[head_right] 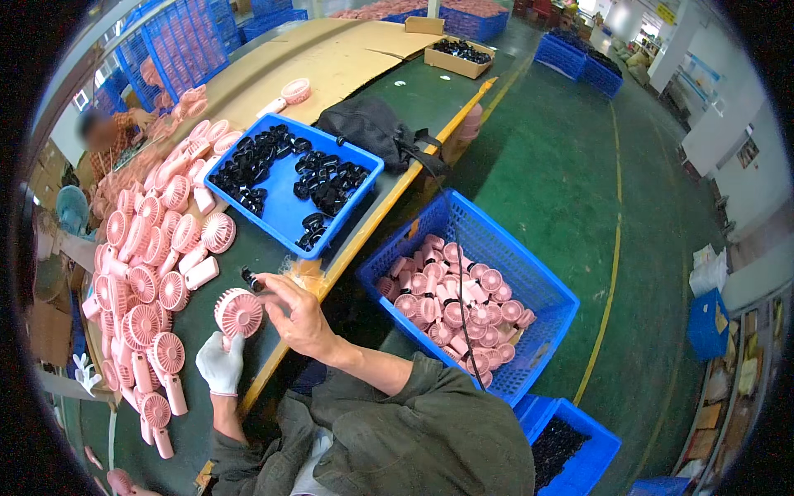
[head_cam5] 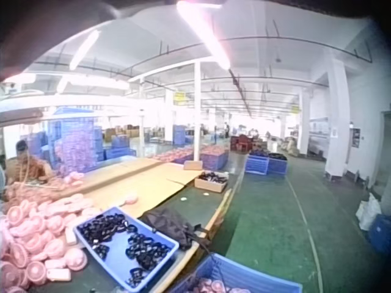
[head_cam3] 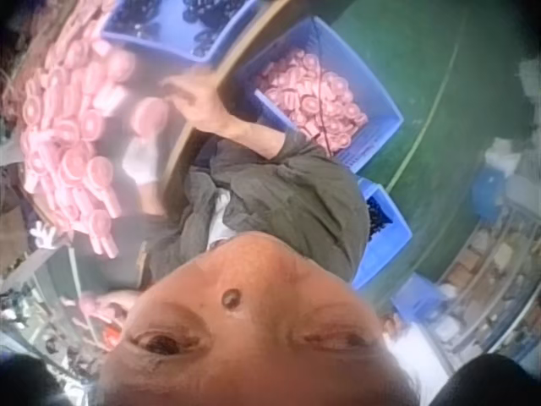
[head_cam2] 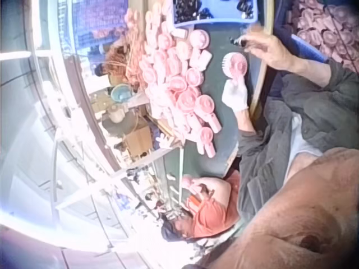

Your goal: The person assembles portable fans by attaching black components to the fan bodies and placing the assembled fans into a plastic crate.

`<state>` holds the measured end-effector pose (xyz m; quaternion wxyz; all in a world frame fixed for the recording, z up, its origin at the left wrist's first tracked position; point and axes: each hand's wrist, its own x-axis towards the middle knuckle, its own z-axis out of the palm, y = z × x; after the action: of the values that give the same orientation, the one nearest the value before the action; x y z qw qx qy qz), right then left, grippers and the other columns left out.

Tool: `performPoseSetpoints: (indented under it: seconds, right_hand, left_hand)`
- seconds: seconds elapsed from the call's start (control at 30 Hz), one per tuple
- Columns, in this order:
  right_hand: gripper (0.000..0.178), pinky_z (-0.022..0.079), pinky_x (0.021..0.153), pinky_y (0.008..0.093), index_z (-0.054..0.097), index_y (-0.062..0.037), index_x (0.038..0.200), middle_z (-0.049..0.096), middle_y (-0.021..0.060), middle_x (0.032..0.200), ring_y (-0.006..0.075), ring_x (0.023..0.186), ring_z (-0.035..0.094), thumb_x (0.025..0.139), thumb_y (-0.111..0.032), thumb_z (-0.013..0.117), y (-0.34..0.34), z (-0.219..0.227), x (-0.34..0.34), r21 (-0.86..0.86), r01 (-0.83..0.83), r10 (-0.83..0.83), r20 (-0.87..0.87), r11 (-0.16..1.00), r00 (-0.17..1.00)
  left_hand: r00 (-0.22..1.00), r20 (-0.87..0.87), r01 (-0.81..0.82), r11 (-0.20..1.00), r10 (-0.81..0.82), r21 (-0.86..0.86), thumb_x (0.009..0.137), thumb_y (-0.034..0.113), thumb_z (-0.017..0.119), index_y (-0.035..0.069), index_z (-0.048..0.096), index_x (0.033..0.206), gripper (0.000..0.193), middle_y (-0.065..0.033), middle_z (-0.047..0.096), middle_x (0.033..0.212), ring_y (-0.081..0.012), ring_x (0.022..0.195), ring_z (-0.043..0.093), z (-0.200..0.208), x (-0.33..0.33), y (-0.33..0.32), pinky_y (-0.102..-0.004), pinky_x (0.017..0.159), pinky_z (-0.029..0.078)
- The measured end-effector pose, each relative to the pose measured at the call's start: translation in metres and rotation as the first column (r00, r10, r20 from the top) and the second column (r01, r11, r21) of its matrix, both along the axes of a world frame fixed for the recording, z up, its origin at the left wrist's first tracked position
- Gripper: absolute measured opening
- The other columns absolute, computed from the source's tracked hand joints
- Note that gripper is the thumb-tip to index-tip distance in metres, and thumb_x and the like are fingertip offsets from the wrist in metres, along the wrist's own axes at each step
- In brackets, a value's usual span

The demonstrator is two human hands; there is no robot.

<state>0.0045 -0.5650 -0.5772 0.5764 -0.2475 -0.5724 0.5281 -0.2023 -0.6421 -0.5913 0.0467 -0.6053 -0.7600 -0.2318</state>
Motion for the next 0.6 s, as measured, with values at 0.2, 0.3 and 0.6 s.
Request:
performPoseSetpoints:
  seconds: [0.2, 0.3, 0.6]
  right_hand:
    - [0.047, 0.053, 0.088, 0.0296, 0.053, 0.0050, 0.127, 0.060, 0.0110, 0.119, 0.0187, 0.100, 0.065, 0.082, 0.010, 0.061, -0.016, 0.000, -0.005, -0.156, 0.010, -0.021, -0.068, 0.988, 0.997]
    - [0.044, 0.052, 0.087, 0.0284, 0.055, 0.0051, 0.123, 0.063, 0.0099, 0.112, 0.0185, 0.099, 0.065, 0.081, 0.010, 0.065, -0.016, -0.002, -0.003, -0.118, 0.026, -0.044, -0.152, 0.993, 0.987]
    - [0.020, 0.057, 0.071, 0.0277, 0.061, 0.0104, 0.105, 0.058, 0.0116, 0.105, 0.0181, 0.081, 0.065, 0.086, 0.006, 0.064, -0.043, 0.003, -0.027, -0.067, -0.148, 0.140, -0.106, 0.987, 0.984]
  left_hand:
    - [0.457, 0.884, -0.229, 0.973, 0.100, 0.009, 0.093, 0.024, 0.056, 0.002, 0.054, 0.062, 0.038, 0.0010, 0.049, 0.056, -0.0071, 0.046, 0.044, -0.003, -0.012, -0.015, -0.0246, 0.042, 0.033]
    - [0.153, 0.984, -0.288, 0.948, -0.090, 0.131, 0.093, 0.026, 0.059, 0.001, 0.057, 0.077, 0.030, -0.0024, 0.055, 0.064, -0.0099, 0.051, 0.050, -0.018, -0.020, -0.014, -0.0268, 0.047, 0.040]
    - [0.026, 0.940, -0.194, 0.921, -0.340, 0.339, 0.087, 0.021, 0.066, -0.005, 0.061, 0.101, 0.030, -0.0129, 0.066, 0.093, -0.0191, 0.083, 0.065, 0.025, 0.015, -0.029, -0.0311, 0.076, 0.052]
